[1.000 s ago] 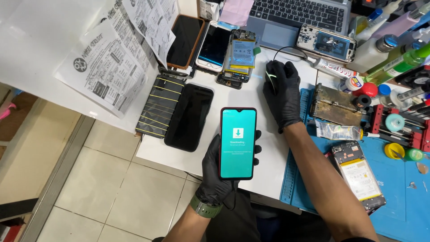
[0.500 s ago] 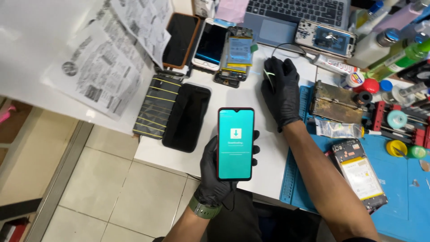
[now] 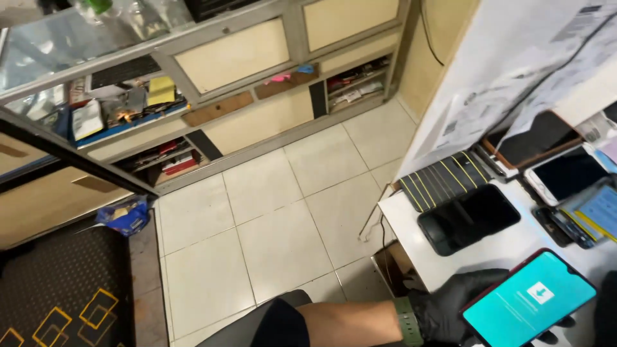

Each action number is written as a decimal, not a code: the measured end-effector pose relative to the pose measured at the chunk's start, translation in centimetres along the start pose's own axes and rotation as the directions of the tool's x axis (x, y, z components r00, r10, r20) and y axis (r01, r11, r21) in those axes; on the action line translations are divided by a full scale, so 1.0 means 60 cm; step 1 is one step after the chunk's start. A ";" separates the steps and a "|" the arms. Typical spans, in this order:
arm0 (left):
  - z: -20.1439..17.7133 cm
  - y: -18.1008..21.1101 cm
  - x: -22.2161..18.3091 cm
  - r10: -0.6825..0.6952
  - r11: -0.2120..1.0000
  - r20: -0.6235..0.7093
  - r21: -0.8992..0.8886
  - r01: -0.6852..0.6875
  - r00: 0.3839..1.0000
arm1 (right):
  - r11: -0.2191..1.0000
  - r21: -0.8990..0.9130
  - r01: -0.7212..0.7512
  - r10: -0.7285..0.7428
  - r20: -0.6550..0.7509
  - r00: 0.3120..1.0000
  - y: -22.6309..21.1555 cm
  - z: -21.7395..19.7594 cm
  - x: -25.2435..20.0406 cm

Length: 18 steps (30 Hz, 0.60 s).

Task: A technician monitors a software update on a smartphone while using a computer mouse at a repair station.

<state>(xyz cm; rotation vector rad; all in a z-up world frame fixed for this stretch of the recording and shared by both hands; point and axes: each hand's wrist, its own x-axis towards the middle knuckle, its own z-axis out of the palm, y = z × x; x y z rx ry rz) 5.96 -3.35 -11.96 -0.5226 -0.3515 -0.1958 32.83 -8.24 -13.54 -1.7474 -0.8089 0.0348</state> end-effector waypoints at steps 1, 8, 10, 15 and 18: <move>-0.010 0.006 -0.002 0.004 1.000 0.003 0.004 -0.004 1.000 | 1.000 0.004 0.004 -0.004 0.004 1.000 -0.004 0.003 -0.003; 0.052 -0.018 -0.005 -0.039 0.998 0.104 -0.054 0.044 0.994 | 0.979 -0.049 -0.196 0.193 -0.066 0.979 -0.001 -0.059 -0.048; 0.052 -0.024 -0.008 -0.024 0.999 0.066 -0.045 0.027 0.998 | 0.958 -0.083 -0.274 0.260 -0.148 0.954 0.004 -0.103 -0.061; 0.112 -0.036 0.001 0.301 0.792 -0.390 0.610 0.000 0.870 | 0.879 -0.444 0.174 -0.266 -0.152 0.952 -0.019 -0.120 -0.061; 0.239 -0.118 0.063 0.451 0.853 -0.631 0.513 -0.097 0.631 | 0.836 -0.549 -0.012 -0.150 -0.249 0.957 -0.030 -0.151 -0.081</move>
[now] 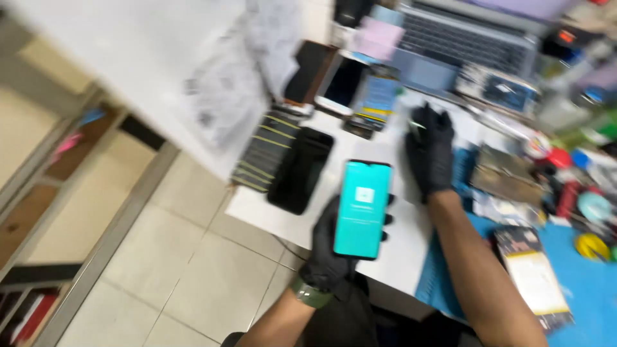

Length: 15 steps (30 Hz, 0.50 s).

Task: A technician monitors a software update on a smartphone while using a computer mouse at a repair station.

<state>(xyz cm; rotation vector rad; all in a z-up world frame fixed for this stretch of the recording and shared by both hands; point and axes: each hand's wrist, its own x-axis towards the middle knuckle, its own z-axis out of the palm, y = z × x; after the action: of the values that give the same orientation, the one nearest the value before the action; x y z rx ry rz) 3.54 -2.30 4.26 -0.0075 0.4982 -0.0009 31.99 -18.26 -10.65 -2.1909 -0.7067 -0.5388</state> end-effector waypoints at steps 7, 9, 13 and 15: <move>-0.052 0.023 0.056 -0.156 0.986 0.132 0.073 0.147 0.979 | 0.973 -0.195 -0.120 0.137 0.073 0.988 -0.075 -0.012 0.012; -0.062 0.029 0.066 -0.212 0.976 0.183 0.094 0.197 0.960 | 0.974 -0.193 -0.120 0.136 0.072 0.988 -0.075 -0.010 0.012; -0.106 0.040 0.096 -0.288 0.957 0.245 0.097 0.272 0.926 | 0.969 -0.213 -0.123 0.143 0.082 0.986 -0.073 -0.008 0.010; -0.109 0.041 0.100 -0.312 0.950 0.275 0.062 0.307 0.910 | 0.967 -0.240 -0.090 0.110 0.069 0.992 -0.069 -0.007 0.009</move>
<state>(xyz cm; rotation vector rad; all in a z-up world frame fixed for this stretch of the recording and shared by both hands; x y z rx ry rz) 5.67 0.12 -4.36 -0.0688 0.2064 -0.3127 29.74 -16.10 -7.88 -2.4686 -0.5951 -0.5057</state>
